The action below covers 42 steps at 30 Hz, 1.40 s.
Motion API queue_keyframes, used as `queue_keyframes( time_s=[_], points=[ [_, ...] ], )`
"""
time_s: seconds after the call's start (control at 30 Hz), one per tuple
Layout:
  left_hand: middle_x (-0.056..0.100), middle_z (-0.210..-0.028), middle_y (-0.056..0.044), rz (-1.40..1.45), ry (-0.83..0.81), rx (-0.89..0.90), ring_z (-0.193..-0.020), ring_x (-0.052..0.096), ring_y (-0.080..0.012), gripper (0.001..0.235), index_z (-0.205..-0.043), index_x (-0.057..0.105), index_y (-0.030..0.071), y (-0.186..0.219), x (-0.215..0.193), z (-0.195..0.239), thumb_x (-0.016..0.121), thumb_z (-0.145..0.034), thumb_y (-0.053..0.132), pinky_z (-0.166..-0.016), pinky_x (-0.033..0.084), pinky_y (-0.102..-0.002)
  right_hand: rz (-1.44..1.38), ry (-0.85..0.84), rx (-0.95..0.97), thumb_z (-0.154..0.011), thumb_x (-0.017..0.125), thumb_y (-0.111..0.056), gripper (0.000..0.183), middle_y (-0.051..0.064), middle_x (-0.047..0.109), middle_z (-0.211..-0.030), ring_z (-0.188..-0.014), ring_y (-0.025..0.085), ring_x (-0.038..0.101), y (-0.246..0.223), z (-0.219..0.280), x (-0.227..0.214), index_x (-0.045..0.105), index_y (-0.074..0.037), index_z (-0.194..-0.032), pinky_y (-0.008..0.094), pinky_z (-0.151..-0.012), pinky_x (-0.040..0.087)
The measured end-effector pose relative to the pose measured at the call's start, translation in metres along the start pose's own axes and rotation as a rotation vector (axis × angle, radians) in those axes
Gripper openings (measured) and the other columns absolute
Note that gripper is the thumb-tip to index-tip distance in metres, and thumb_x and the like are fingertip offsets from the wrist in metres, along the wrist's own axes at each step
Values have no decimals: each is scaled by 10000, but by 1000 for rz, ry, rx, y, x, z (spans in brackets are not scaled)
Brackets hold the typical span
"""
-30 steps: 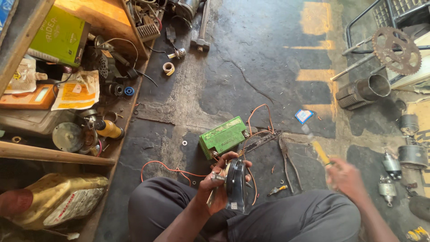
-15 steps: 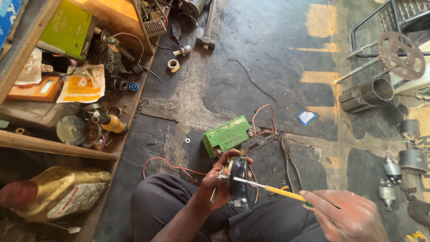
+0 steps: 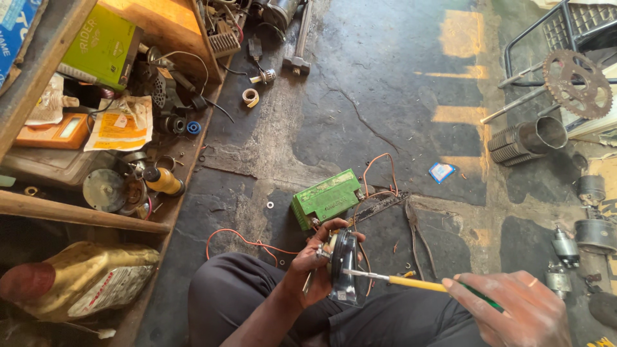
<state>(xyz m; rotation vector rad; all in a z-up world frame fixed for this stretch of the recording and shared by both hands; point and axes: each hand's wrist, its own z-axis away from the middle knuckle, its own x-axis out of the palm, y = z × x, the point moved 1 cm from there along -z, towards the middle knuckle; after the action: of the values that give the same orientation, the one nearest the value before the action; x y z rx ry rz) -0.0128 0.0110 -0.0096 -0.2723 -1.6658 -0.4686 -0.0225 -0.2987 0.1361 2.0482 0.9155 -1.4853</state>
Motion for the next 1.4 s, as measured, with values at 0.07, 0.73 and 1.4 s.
queue_keyframes(
  time_s=[0.07, 0.73, 1.4],
  points=[
    [519, -1421, -213, 4, 2, -6, -1185, 637, -301, 731, -1495, 408, 114, 0, 0, 0, 801, -884, 187, -1012, 574, -430, 28, 7, 41, -735, 748, -37, 371, -1, 762, -945, -817, 127, 729, -1, 0, 2, 801, -207, -1061, 299, -669, 519],
    [522, -1421, -239, 12, 38, -82, -1185, 646, -319, 738, -1492, 392, 104, 2, 4, 1, 809, -892, 210, -1017, 573, -424, 185, -143, -99, -687, 657, -111, 572, 45, 765, -1063, -865, 154, 737, 7, 18, 0, 753, -231, -1237, 329, -724, 564],
    [629, -1308, -164, -16, 60, -159, -1176, 661, -259, 684, -1467, 403, 96, -2, -6, 3, 781, -913, 231, -1008, 568, -430, 148, -90, -207, -849, 769, -248, 436, 6, 727, -937, -702, 125, 679, 5, 35, 15, 733, -143, -1270, 299, -629, 551]
  ],
)
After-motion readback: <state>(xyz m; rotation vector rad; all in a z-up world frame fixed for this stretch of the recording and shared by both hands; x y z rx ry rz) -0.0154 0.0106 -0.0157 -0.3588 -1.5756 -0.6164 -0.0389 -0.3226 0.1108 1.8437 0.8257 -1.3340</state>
